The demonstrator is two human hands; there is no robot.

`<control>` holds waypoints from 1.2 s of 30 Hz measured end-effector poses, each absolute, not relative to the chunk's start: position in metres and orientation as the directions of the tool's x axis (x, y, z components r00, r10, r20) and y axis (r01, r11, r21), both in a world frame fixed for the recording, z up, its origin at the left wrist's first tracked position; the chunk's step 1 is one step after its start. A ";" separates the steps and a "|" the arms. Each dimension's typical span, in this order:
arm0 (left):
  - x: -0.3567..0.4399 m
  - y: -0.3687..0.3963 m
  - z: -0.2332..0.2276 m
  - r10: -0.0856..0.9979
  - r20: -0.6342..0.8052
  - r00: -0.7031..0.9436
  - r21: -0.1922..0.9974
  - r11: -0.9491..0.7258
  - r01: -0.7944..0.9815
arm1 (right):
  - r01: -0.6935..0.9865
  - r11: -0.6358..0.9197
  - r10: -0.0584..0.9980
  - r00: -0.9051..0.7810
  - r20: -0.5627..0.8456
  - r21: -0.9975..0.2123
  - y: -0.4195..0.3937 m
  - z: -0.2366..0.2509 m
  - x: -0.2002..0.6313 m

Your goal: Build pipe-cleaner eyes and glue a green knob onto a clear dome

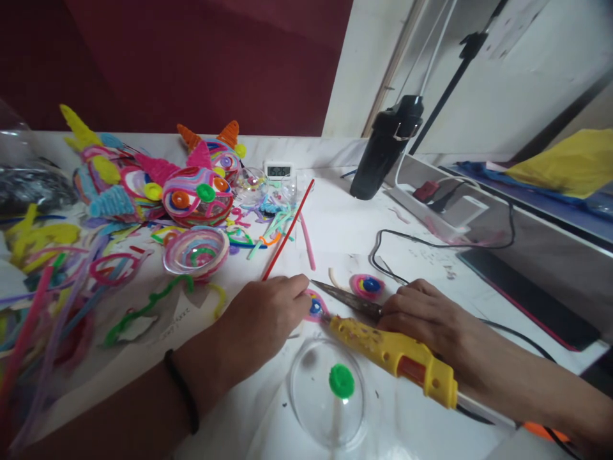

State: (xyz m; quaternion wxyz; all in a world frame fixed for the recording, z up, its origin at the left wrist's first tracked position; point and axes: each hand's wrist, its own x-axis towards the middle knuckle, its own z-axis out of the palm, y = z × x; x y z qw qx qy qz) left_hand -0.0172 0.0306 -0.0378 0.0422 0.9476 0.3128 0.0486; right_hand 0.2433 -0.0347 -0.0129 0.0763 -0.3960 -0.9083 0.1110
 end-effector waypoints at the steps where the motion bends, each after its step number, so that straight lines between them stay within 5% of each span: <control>1: -0.017 0.030 -0.038 0.597 0.061 0.800 0.111 -0.800 0.589 | 0.698 0.666 0.732 -0.679 0.052 -0.263 -0.034 -0.013 0.243; 36: -0.017 0.030 -0.035 0.601 0.057 0.797 0.110 -0.798 0.593 | 0.636 0.731 0.661 -0.750 0.027 -0.247 -0.020 -0.004 0.236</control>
